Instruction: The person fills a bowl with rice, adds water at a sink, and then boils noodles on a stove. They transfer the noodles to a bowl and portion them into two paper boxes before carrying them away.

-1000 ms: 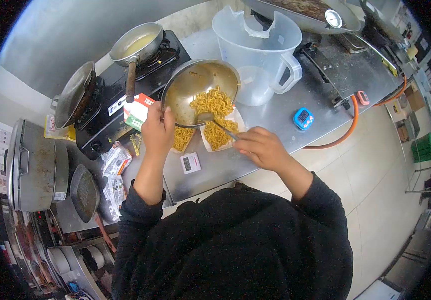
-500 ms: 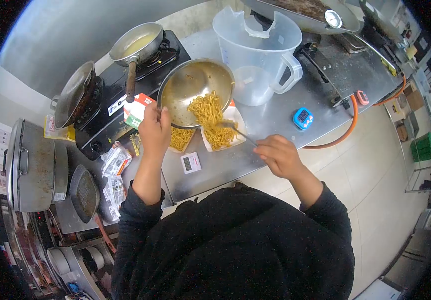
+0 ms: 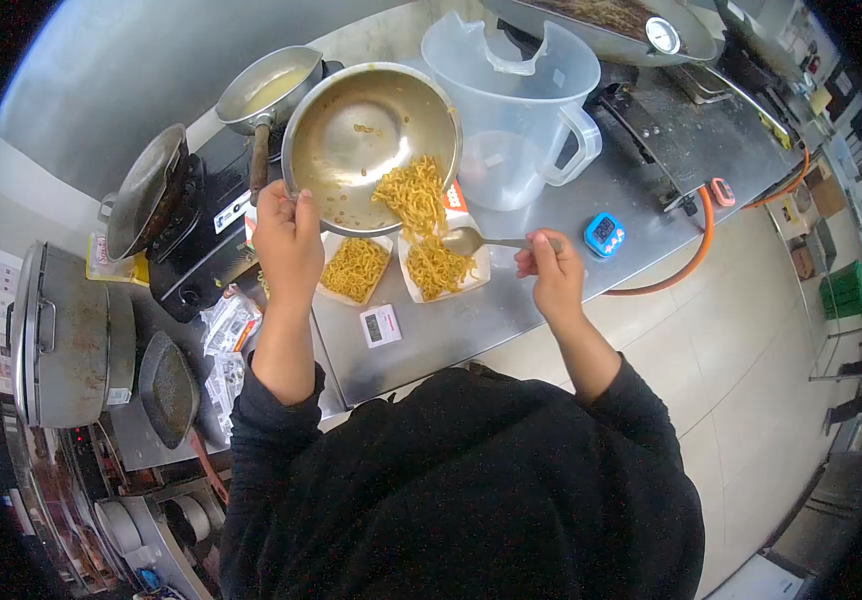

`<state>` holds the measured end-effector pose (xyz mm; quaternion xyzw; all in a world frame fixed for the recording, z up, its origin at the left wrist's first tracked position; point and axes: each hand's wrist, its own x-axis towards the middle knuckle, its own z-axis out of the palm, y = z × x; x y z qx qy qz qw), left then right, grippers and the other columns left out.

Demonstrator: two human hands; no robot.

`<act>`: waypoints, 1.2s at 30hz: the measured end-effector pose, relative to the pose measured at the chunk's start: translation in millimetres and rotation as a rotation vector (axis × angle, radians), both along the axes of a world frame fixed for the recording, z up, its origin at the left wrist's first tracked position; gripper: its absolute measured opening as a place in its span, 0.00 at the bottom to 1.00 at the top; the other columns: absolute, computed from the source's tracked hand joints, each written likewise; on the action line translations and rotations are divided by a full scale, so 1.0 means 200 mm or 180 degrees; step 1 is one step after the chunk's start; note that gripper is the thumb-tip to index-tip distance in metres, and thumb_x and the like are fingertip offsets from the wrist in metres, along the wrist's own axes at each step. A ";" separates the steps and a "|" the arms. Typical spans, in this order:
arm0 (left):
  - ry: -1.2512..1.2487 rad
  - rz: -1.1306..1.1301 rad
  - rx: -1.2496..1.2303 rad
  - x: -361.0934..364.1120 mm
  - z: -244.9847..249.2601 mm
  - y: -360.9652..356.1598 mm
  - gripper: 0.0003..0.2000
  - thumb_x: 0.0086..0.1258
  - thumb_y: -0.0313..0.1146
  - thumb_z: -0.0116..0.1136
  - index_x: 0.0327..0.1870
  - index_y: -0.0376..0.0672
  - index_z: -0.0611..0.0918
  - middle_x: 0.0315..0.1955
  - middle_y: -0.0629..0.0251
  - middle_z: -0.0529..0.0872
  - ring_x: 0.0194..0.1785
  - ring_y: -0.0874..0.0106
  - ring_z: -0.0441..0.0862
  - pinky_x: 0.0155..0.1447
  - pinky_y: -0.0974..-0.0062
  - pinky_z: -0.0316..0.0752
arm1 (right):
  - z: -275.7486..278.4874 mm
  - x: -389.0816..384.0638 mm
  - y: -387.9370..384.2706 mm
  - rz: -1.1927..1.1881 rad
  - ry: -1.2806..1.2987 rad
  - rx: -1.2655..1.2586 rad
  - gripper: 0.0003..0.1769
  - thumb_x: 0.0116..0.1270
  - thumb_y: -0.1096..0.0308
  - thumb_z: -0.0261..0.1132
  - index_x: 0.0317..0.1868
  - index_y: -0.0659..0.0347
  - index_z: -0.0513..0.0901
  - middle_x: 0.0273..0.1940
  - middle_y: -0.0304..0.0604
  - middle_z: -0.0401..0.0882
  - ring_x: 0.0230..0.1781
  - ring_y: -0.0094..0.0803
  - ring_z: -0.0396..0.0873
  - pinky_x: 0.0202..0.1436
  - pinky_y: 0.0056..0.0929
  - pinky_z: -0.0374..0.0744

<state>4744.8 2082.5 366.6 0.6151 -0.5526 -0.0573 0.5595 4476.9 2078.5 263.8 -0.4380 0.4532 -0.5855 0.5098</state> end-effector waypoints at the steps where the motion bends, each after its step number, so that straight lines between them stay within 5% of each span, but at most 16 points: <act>1: 0.0059 0.0000 0.0023 0.00 0.02 -0.01 0.07 0.60 0.29 0.50 0.36 0.35 0.71 0.17 0.61 0.77 0.20 0.74 0.74 0.26 0.78 0.67 | -0.01 0.02 -0.02 0.0000 -0.0172 0.0203 0.14 0.65 0.61 0.52 0.38 0.65 0.72 0.24 0.43 0.75 0.22 0.25 0.73 0.26 0.22 0.75; 11: 0.0342 -0.0007 -0.0162 0.01 0.18 -0.04 0.08 0.60 0.29 0.50 0.37 0.33 0.70 0.17 0.63 0.78 0.19 0.80 0.71 0.25 0.82 0.65 | 0.11 0.08 -0.13 0.0391 -0.0833 0.0667 0.13 0.65 0.59 0.51 0.37 0.63 0.70 0.23 0.44 0.74 0.23 0.28 0.73 0.26 0.26 0.75; 17: 0.0374 0.0054 -0.0282 0.05 0.15 -0.05 0.09 0.60 0.29 0.50 0.37 0.33 0.70 0.16 0.63 0.77 0.19 0.81 0.71 0.26 0.82 0.66 | 0.25 -0.01 -0.14 0.0478 -0.0846 0.0295 0.13 0.65 0.60 0.51 0.37 0.63 0.71 0.24 0.44 0.74 0.23 0.29 0.73 0.28 0.28 0.74; 23: 0.0406 0.0136 -0.0114 0.05 0.15 -0.01 0.09 0.60 0.29 0.50 0.36 0.33 0.70 0.16 0.64 0.77 0.19 0.81 0.72 0.26 0.82 0.66 | 0.09 -0.01 0.00 0.1409 0.2365 -0.1307 0.11 0.62 0.64 0.54 0.33 0.64 0.78 0.26 0.48 0.77 0.27 0.37 0.75 0.33 0.30 0.73; 29: 0.0615 -0.0086 -0.0190 0.04 0.10 -0.01 0.08 0.61 0.29 0.49 0.37 0.33 0.69 0.15 0.65 0.77 0.18 0.82 0.70 0.25 0.83 0.64 | 0.25 -0.11 0.02 0.1084 0.2937 -0.1607 0.07 0.58 0.68 0.57 0.32 0.62 0.79 0.27 0.47 0.77 0.29 0.41 0.75 0.35 0.33 0.72; 36: 0.0522 0.0016 -0.0141 0.02 0.11 0.00 0.09 0.61 0.29 0.50 0.37 0.34 0.69 0.14 0.65 0.76 0.18 0.80 0.70 0.25 0.82 0.64 | 0.11 0.00 0.03 0.0695 0.2947 -0.1518 0.07 0.60 0.69 0.56 0.32 0.63 0.78 0.27 0.45 0.77 0.29 0.37 0.75 0.35 0.30 0.72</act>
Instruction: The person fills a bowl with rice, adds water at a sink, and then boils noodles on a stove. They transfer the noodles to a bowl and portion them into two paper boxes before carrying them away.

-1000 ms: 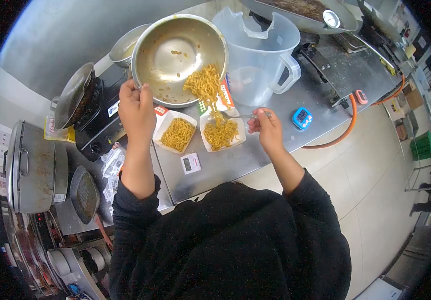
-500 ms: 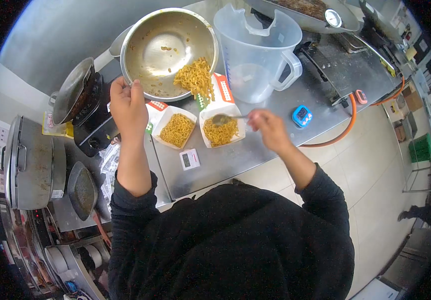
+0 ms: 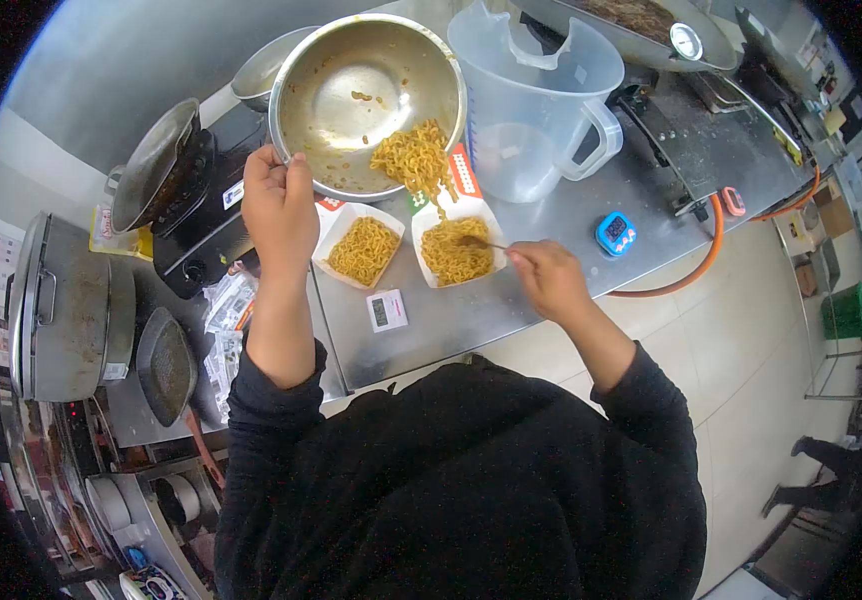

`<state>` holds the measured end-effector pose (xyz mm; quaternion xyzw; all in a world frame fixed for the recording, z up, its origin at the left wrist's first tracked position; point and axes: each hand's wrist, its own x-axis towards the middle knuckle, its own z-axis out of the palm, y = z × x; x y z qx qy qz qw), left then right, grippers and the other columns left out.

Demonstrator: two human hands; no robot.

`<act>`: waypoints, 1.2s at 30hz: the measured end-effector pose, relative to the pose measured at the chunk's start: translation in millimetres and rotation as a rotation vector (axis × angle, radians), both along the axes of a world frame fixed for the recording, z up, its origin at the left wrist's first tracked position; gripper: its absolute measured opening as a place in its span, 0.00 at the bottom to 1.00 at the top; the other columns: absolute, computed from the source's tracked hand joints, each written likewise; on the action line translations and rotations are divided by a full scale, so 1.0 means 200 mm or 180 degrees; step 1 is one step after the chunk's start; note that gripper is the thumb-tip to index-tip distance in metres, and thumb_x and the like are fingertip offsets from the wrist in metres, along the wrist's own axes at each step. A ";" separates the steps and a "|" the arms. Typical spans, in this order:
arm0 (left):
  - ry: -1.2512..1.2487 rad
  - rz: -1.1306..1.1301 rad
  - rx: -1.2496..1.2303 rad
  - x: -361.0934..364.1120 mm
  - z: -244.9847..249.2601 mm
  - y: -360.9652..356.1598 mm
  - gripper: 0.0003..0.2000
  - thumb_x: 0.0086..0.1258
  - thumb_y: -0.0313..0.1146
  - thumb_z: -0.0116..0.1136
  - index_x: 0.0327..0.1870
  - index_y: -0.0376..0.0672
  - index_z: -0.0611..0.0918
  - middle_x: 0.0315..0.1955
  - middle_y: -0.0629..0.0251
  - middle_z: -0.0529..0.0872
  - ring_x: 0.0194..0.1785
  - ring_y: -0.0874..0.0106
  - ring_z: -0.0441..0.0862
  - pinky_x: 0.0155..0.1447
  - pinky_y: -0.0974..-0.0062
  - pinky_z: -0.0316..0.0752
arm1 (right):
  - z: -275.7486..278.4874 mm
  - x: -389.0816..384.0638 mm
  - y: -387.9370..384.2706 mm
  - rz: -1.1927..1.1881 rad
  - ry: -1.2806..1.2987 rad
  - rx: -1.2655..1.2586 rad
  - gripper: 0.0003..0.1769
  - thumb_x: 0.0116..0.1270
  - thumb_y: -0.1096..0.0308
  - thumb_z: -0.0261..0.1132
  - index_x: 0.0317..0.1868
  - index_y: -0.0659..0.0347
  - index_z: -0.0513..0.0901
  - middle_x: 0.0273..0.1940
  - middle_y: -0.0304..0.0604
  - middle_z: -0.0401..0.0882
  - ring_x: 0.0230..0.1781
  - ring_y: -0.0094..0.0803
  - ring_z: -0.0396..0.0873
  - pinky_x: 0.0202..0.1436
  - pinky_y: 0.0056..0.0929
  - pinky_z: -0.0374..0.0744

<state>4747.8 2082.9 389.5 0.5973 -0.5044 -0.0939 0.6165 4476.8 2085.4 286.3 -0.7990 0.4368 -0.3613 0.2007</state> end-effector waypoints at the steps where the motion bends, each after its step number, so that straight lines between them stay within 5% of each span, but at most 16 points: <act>1: -0.0029 0.0027 0.0065 0.00 0.00 0.01 0.09 0.61 0.29 0.50 0.37 0.34 0.69 0.14 0.65 0.76 0.18 0.80 0.70 0.25 0.81 0.64 | 0.02 -0.03 0.01 -0.0148 -0.0258 0.0093 0.08 0.60 0.68 0.56 0.32 0.62 0.79 0.27 0.46 0.77 0.30 0.39 0.75 0.35 0.31 0.73; 8: -0.0182 0.0125 0.0128 0.00 -0.02 0.02 0.08 0.60 0.29 0.51 0.36 0.35 0.70 0.16 0.62 0.77 0.20 0.77 0.73 0.27 0.80 0.66 | -0.04 0.06 -0.02 -0.0254 0.0124 -0.0008 0.09 0.60 0.66 0.55 0.33 0.62 0.79 0.30 0.48 0.78 0.32 0.40 0.76 0.37 0.32 0.73; 11: -0.0202 0.0144 0.0227 -0.01 -0.02 0.03 0.08 0.60 0.29 0.51 0.35 0.35 0.70 0.16 0.62 0.77 0.20 0.77 0.73 0.27 0.80 0.66 | 0.00 0.04 -0.02 -0.0535 -0.0681 0.0249 0.09 0.61 0.66 0.55 0.34 0.62 0.79 0.29 0.48 0.78 0.31 0.41 0.76 0.37 0.32 0.73; 14: -0.0042 -0.0031 0.0188 -0.01 -0.07 0.01 0.08 0.60 0.29 0.51 0.35 0.35 0.70 0.16 0.62 0.76 0.19 0.77 0.72 0.26 0.80 0.66 | -0.04 0.03 -0.05 -0.0497 -0.0077 -0.0191 0.09 0.61 0.67 0.55 0.34 0.62 0.78 0.28 0.47 0.78 0.28 0.40 0.76 0.35 0.31 0.73; 23: -0.0124 -0.0097 0.0369 -0.04 -0.21 0.03 0.07 0.60 0.28 0.50 0.35 0.34 0.69 0.17 0.62 0.76 0.19 0.77 0.72 0.27 0.79 0.66 | 0.12 -0.08 0.06 -0.0498 -0.2003 -0.0880 0.07 0.59 0.73 0.54 0.31 0.68 0.77 0.24 0.47 0.76 0.24 0.34 0.75 0.31 0.29 0.72; 30: -0.0141 -0.0047 0.0415 -0.08 -0.24 0.03 0.08 0.60 0.29 0.50 0.36 0.34 0.69 0.17 0.61 0.76 0.20 0.74 0.73 0.27 0.78 0.67 | 0.16 -0.04 0.05 0.0574 -0.0643 -0.1391 0.04 0.54 0.74 0.57 0.31 0.63 0.77 0.28 0.47 0.76 0.27 0.41 0.74 0.31 0.30 0.72; 36: -0.0183 -0.0022 0.0449 -0.09 -0.26 0.01 0.09 0.60 0.29 0.50 0.37 0.34 0.69 0.17 0.61 0.77 0.20 0.74 0.73 0.27 0.78 0.67 | 0.16 -0.15 0.08 0.0849 -0.0595 -0.1440 0.06 0.54 0.72 0.58 0.32 0.64 0.77 0.28 0.47 0.76 0.27 0.40 0.74 0.31 0.30 0.72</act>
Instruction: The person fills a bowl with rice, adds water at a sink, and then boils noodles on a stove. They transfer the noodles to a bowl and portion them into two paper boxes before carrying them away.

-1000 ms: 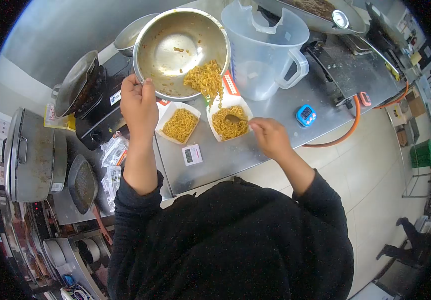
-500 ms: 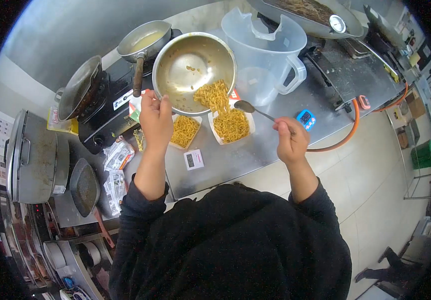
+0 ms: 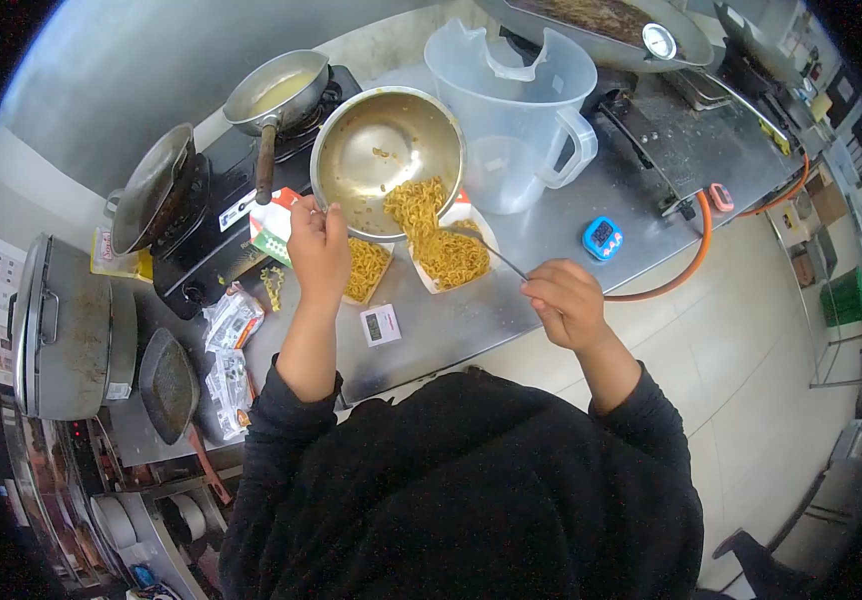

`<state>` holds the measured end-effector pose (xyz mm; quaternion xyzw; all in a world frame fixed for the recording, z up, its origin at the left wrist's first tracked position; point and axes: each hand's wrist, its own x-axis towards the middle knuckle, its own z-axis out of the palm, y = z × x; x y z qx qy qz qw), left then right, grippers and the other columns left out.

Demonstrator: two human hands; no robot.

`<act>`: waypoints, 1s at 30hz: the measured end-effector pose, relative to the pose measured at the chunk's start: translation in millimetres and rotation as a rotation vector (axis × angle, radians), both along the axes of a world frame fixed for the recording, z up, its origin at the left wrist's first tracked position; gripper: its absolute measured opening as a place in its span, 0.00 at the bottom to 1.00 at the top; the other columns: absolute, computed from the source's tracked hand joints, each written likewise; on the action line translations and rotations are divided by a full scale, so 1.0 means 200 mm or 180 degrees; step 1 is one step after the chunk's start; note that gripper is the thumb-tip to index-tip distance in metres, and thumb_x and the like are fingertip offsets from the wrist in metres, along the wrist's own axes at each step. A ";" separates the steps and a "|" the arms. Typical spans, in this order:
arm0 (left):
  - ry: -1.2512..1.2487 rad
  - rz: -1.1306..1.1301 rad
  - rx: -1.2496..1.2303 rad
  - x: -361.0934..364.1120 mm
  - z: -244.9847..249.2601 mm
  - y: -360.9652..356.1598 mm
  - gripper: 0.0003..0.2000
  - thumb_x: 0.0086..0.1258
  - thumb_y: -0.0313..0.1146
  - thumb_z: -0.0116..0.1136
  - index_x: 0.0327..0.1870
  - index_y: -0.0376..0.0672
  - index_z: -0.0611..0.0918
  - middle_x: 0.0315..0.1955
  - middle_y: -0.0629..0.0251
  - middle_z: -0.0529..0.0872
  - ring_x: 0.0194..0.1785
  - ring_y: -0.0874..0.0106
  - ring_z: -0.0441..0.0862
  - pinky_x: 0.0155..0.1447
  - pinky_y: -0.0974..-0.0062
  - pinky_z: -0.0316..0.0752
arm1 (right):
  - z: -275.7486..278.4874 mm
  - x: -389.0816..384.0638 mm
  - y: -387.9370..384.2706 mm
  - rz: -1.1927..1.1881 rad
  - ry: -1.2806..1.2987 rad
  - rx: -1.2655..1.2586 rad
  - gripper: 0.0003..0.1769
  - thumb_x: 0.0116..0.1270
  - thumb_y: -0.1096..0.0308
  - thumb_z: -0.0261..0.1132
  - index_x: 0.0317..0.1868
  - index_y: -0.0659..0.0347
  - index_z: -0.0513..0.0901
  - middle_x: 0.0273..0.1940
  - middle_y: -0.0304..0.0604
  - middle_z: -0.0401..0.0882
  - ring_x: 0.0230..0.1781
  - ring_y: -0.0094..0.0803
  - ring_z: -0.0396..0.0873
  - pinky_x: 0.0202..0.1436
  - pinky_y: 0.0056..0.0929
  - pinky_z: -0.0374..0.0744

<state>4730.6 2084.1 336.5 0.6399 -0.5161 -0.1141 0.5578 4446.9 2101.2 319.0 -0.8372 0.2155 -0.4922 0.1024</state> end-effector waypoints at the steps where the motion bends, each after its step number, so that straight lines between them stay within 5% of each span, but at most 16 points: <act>1: 0.0008 -0.0025 0.0016 0.00 -0.01 -0.01 0.09 0.60 0.29 0.50 0.37 0.34 0.69 0.17 0.61 0.77 0.20 0.75 0.73 0.27 0.78 0.67 | 0.00 0.00 0.00 -0.0042 -0.0049 -0.0021 0.06 0.53 0.72 0.59 0.32 0.63 0.77 0.29 0.47 0.76 0.27 0.40 0.74 0.31 0.30 0.72; 15: 0.0062 0.0013 0.0029 -0.02 0.02 -0.01 0.08 0.61 0.29 0.49 0.36 0.34 0.69 0.18 0.61 0.78 0.21 0.77 0.73 0.28 0.80 0.67 | -0.01 -0.04 0.02 -0.0118 0.0523 -0.0030 0.07 0.50 0.72 0.62 0.32 0.60 0.78 0.31 0.45 0.77 0.31 0.40 0.74 0.33 0.31 0.74; 21: 0.0186 0.0025 -0.0164 -0.02 0.02 -0.01 0.08 0.61 0.29 0.49 0.36 0.33 0.70 0.18 0.63 0.77 0.21 0.79 0.72 0.28 0.81 0.66 | 0.01 -0.01 0.02 -0.0069 -0.0477 0.0038 0.04 0.55 0.74 0.57 0.31 0.64 0.77 0.28 0.47 0.77 0.27 0.39 0.74 0.32 0.28 0.73; 27: 0.0285 0.0017 -0.0544 -0.05 0.11 0.00 0.07 0.62 0.28 0.49 0.35 0.34 0.70 0.17 0.65 0.77 0.20 0.81 0.70 0.26 0.83 0.65 | -0.16 0.05 -0.03 -0.1155 -0.1100 0.1508 0.08 0.62 0.69 0.54 0.35 0.65 0.76 0.27 0.46 0.77 0.26 0.30 0.74 0.30 0.23 0.72; 30: 0.0311 0.0041 -0.0647 -0.05 0.14 -0.01 0.07 0.62 0.29 0.49 0.35 0.34 0.70 0.17 0.65 0.77 0.20 0.81 0.70 0.25 0.83 0.64 | -0.24 0.14 -0.12 -0.0705 -0.2041 0.2318 0.12 0.64 0.65 0.53 0.39 0.66 0.75 0.28 0.46 0.77 0.26 0.27 0.74 0.30 0.22 0.72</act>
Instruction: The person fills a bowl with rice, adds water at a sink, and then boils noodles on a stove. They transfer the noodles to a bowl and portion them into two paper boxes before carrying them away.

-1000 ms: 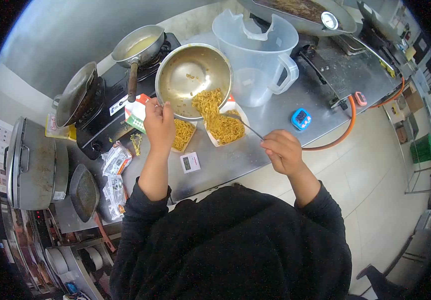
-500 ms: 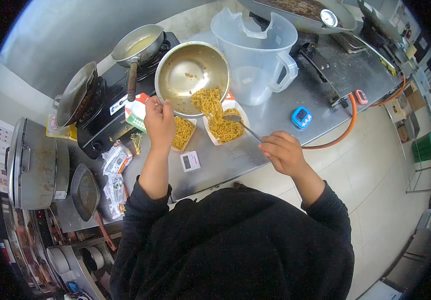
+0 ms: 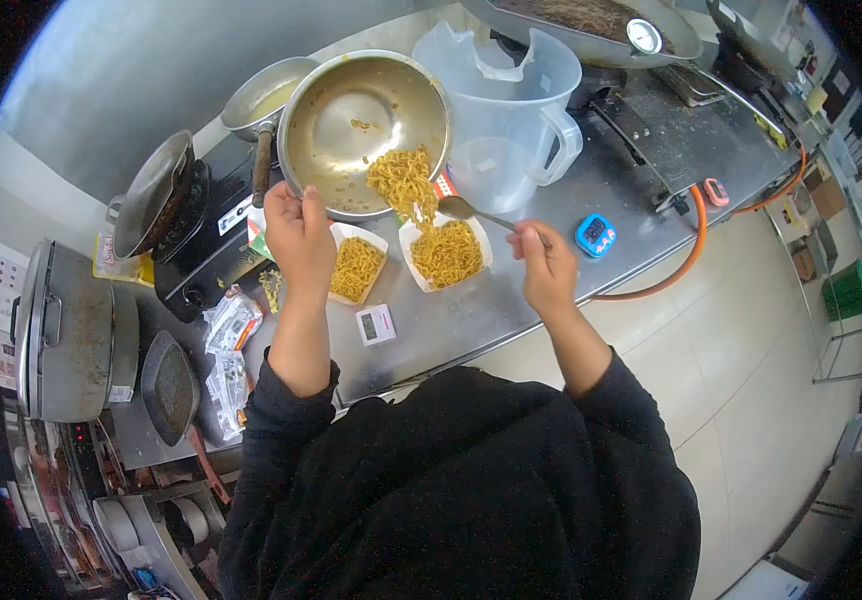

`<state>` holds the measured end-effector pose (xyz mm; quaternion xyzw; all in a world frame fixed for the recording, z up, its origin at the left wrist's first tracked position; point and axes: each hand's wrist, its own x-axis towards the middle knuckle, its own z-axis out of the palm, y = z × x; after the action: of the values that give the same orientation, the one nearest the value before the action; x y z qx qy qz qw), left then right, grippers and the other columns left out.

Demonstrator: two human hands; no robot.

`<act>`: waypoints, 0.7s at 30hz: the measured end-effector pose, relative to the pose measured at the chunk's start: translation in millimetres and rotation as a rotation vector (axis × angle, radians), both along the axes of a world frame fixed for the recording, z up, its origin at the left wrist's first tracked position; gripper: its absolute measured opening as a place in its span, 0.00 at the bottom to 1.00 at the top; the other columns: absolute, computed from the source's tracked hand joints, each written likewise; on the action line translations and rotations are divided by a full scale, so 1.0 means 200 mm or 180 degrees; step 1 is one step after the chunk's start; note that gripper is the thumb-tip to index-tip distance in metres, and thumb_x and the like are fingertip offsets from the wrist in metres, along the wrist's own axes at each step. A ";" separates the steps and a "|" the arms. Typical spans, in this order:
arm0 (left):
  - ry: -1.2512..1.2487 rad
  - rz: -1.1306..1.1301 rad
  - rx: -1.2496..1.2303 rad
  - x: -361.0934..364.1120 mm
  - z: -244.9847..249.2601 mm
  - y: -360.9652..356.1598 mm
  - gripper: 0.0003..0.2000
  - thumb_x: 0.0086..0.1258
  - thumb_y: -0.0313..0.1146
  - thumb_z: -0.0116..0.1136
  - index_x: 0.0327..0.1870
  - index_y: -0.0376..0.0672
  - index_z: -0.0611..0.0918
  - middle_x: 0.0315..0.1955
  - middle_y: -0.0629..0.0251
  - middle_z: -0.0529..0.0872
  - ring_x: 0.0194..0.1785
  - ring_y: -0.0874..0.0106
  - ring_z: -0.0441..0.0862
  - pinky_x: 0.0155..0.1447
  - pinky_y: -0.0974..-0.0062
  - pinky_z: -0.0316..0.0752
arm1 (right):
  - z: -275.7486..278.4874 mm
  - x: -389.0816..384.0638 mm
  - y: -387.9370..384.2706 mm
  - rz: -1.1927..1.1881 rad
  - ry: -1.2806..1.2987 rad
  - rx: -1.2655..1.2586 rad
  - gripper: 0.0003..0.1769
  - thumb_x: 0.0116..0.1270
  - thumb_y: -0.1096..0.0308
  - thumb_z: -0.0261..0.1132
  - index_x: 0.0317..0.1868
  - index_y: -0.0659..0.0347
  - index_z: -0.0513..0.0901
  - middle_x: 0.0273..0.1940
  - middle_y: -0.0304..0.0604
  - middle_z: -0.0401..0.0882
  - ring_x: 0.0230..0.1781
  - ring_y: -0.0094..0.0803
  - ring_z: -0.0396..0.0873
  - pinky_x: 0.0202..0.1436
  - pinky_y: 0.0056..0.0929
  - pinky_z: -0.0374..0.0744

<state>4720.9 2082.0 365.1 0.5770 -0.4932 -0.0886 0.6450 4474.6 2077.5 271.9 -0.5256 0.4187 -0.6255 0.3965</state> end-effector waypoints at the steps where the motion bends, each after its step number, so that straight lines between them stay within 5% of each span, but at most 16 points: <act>1: -0.0048 0.0038 -0.0021 -0.01 0.02 0.00 0.07 0.62 0.29 0.49 0.35 0.34 0.70 0.17 0.66 0.76 0.20 0.81 0.70 0.25 0.83 0.64 | 0.01 0.03 -0.03 0.0144 -0.0281 0.0262 0.12 0.64 0.65 0.52 0.39 0.66 0.75 0.27 0.45 0.77 0.26 0.27 0.74 0.30 0.22 0.73; 6: -0.0125 0.0186 0.0139 0.00 0.01 -0.01 0.07 0.61 0.29 0.49 0.35 0.34 0.70 0.16 0.65 0.76 0.19 0.81 0.69 0.25 0.82 0.64 | 0.04 0.05 -0.14 0.0670 -0.1434 0.1546 0.12 0.64 0.62 0.50 0.38 0.63 0.72 0.24 0.43 0.74 0.24 0.27 0.74 0.30 0.26 0.75; 21: 0.0189 0.0471 0.0747 0.13 -0.23 0.03 0.10 0.61 0.31 0.48 0.38 0.34 0.68 0.15 0.61 0.77 0.19 0.73 0.72 0.26 0.74 0.65 | 0.35 -0.02 -0.29 0.0973 -0.1563 0.1256 0.12 0.63 0.62 0.50 0.37 0.63 0.71 0.22 0.42 0.73 0.24 0.29 0.74 0.31 0.30 0.75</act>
<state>4747.5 2087.9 319.6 0.6804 -0.4163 -0.1149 0.5921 4471.0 2019.3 341.4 -0.3294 0.3401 -0.5737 0.6684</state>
